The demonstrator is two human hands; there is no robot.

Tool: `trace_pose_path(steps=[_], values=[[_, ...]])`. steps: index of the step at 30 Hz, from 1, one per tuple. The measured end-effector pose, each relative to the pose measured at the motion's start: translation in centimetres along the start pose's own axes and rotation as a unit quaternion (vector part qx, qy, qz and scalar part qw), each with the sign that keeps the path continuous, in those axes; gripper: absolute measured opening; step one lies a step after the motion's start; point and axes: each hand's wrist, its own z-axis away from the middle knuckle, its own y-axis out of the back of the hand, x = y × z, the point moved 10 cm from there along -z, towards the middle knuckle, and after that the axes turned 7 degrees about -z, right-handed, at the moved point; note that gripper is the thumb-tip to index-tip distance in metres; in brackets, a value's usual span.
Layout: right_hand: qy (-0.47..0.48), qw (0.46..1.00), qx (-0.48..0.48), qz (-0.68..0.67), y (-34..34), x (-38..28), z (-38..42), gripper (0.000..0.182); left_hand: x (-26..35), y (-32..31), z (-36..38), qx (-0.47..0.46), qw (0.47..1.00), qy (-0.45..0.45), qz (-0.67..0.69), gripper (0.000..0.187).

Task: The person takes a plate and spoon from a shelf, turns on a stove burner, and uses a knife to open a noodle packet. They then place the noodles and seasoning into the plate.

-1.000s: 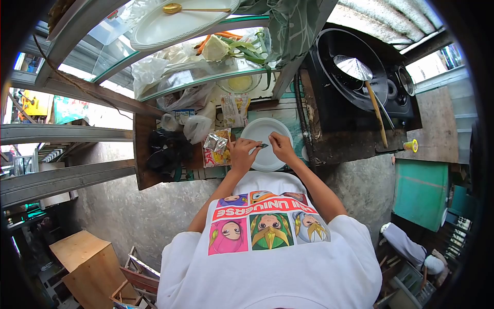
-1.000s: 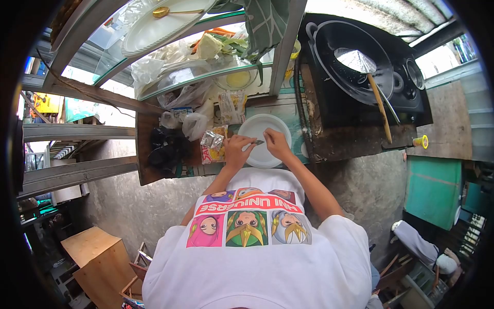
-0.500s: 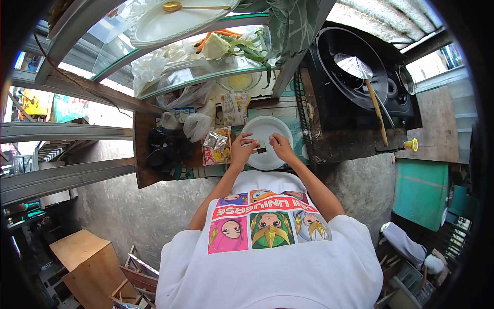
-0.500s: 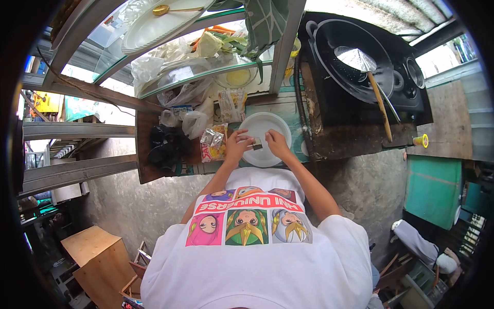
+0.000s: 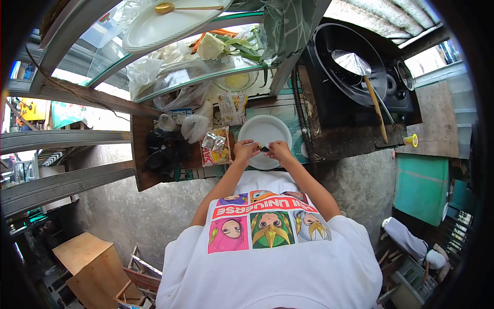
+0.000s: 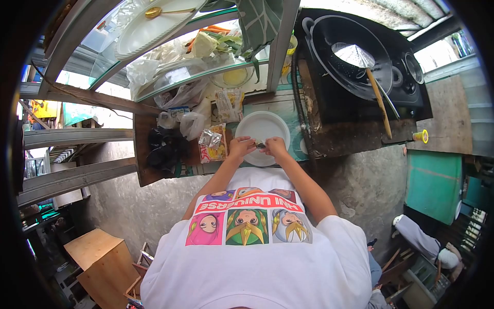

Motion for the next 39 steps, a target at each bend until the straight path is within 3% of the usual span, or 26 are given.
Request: trace_pose_path(steps=[3,8,13,39], values=[[0.005,0.999,0.017,-0.027,0.3,0.1,-0.5,0.01,-1.1,0.0,-0.8,-0.005,1.0,0.015,0.027,0.036],[0.071,0.996,0.024,0.047,0.3,-1.3,-0.8,0.01,-1.2,-0.3,-0.2,-0.014,0.998,0.033,0.051,0.028],[0.075,0.995,0.025,0.067,0.6,-1.1,-1.7,0.012,-0.8,-2.0,0.6,-0.125,0.991,0.057,-0.003,0.022],[0.038,0.999,-0.005,0.039,0.4,-1.8,-0.3,0.009,-1.6,-1.4,-0.2,-0.074,0.983,0.128,-0.111,0.014]])
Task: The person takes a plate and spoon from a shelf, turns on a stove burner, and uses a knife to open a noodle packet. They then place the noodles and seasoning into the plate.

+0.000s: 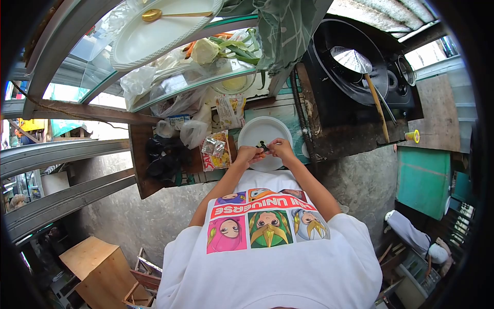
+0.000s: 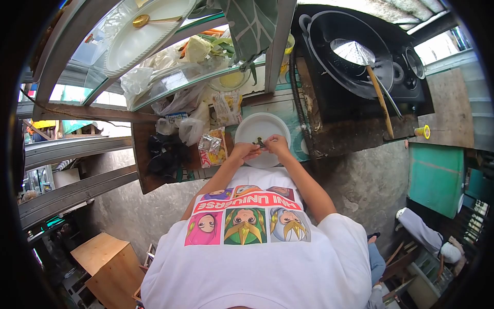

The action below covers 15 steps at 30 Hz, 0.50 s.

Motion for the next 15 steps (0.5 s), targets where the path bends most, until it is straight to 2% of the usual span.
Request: trace_pose_path(steps=[5,10,15], values=[[-0.017,0.997,-0.022,-0.078,-0.1,0.6,-0.2,0.009,0.1,0.1,0.3,-0.007,0.999,-0.007,0.033,0.014],[0.007,0.998,-0.017,-0.058,0.1,0.2,-0.4,0.008,0.0,-0.4,0.4,-0.054,0.995,-0.005,0.081,0.015],[0.058,0.998,-0.013,-0.005,0.0,-0.9,-0.1,0.007,-0.6,-1.0,0.0,-0.078,0.995,0.024,0.061,0.014]])
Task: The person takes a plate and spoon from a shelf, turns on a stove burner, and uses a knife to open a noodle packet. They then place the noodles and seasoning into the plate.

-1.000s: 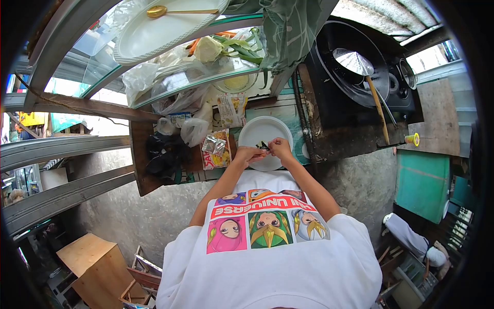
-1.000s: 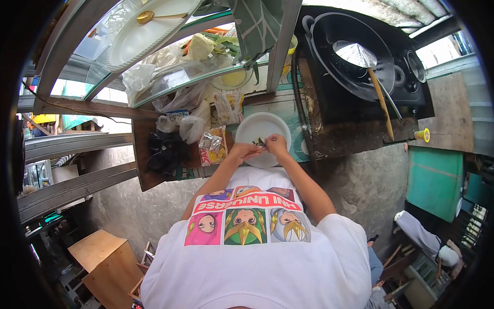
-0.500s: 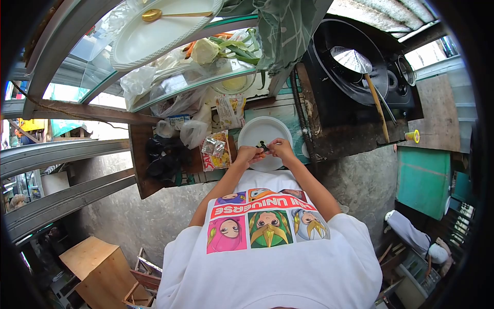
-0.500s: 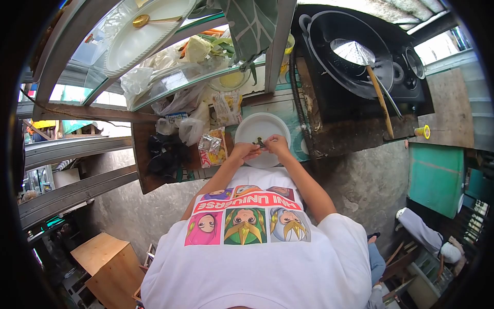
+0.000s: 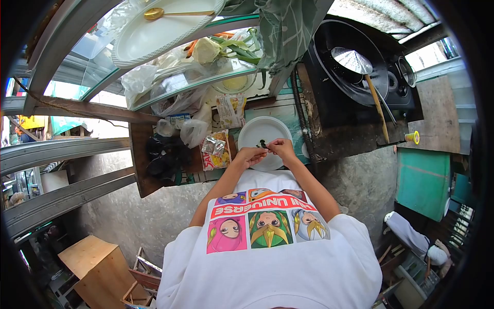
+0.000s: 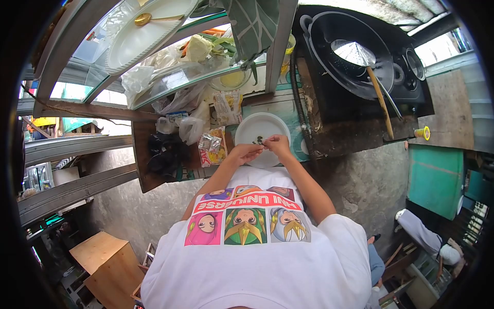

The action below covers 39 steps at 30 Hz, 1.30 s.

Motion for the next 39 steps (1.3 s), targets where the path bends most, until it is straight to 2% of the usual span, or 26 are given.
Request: trace_pose_path(steps=[13,24,26,28,31,39], values=[[0.022,0.997,0.015,0.066,0.3,-0.4,0.4,0.009,-1.5,-0.3,-0.8,-0.011,0.998,0.056,0.003,0.011],[0.055,0.995,0.021,0.083,0.8,-1.1,0.2,0.009,-0.6,-0.9,0.4,-0.027,0.997,0.046,0.049,0.016],[0.043,0.995,-0.01,0.087,0.5,-1.0,0.0,0.009,-0.9,-0.4,-0.2,-0.029,0.997,0.045,0.054,0.016],[0.045,0.995,-0.024,0.088,0.5,-1.2,0.1,0.009,-0.5,0.2,-0.7,-0.025,1.0,0.007,0.017,0.016],[0.043,0.993,-0.044,0.101,0.4,-1.7,0.4,0.01,-0.3,0.6,-0.6,0.002,1.0,0.011,-0.017,0.015],[0.035,0.992,-0.051,0.109,-0.1,-2.0,0.4,0.01,-0.9,0.8,-1.3,0.022,0.999,0.016,0.022,0.014]])
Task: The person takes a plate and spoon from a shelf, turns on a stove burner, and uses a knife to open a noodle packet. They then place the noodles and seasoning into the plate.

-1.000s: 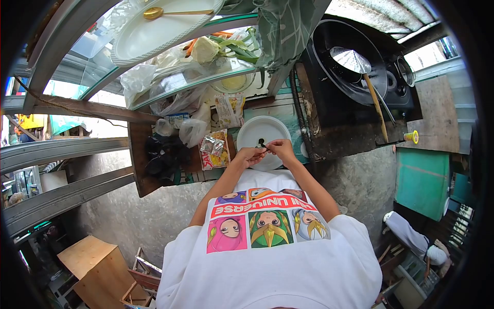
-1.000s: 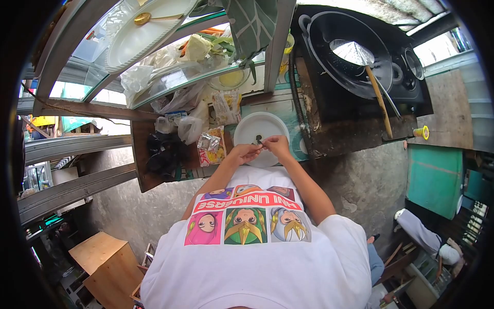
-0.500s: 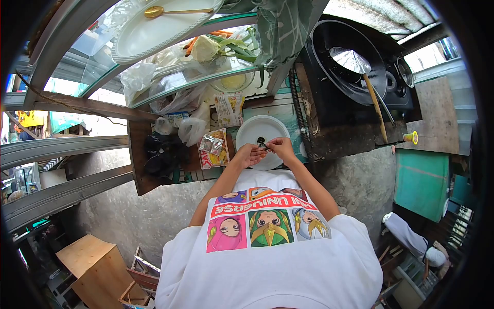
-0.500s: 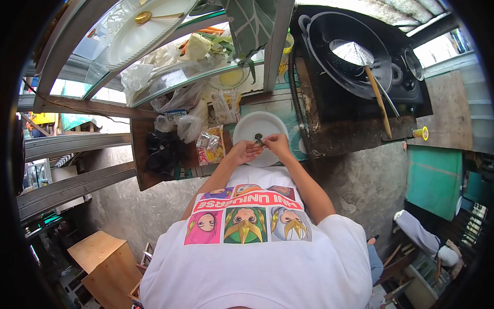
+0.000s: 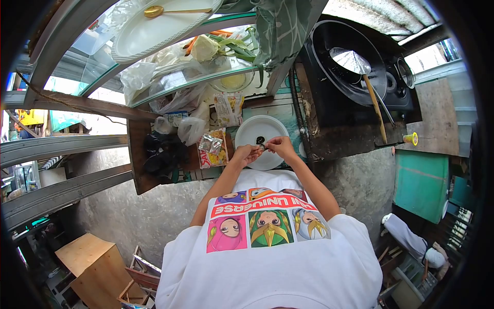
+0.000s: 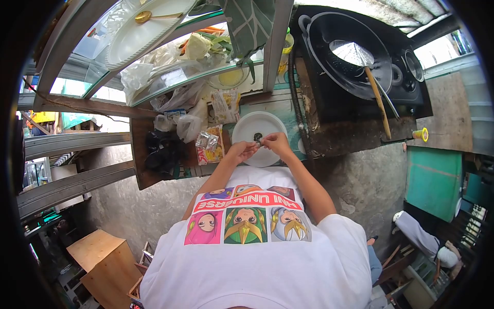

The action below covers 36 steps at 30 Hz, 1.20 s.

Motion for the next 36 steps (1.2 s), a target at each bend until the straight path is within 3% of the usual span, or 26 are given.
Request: trace_pose_path(steps=[6,8,11,14,20,28,36], values=[[0.011,0.999,0.037,-0.015,0.1,0.4,-0.1,0.011,0.1,-0.2,0.8,0.012,0.999,-0.006,0.038,0.019],[0.019,0.995,0.095,-0.034,1.0,0.3,0.2,0.012,1.0,-1.0,2.5,0.011,0.999,-0.009,0.049,0.02],[0.024,0.99,0.123,-0.068,1.4,0.5,0.4,0.016,1.3,-2.0,3.7,0.007,1.0,-0.012,-0.02,0.021],[0.012,0.989,0.133,-0.067,1.6,0.7,0.5,0.017,0.7,-2.5,2.2,-0.056,0.998,-0.028,-0.031,0.022],[-0.01,0.993,0.086,-0.086,0.9,1.2,0.5,0.018,0.4,-1.8,2.0,-0.013,0.999,-0.008,-0.044,0.015],[-0.023,0.992,0.073,-0.099,0.8,1.3,1.0,0.017,1.8,-1.3,3.0,0.043,0.983,-0.08,-0.161,0.011],[-0.064,0.993,0.042,-0.094,0.3,2.1,1.6,0.016,1.4,-0.8,2.2,0.039,0.984,-0.095,-0.148,0.011]])
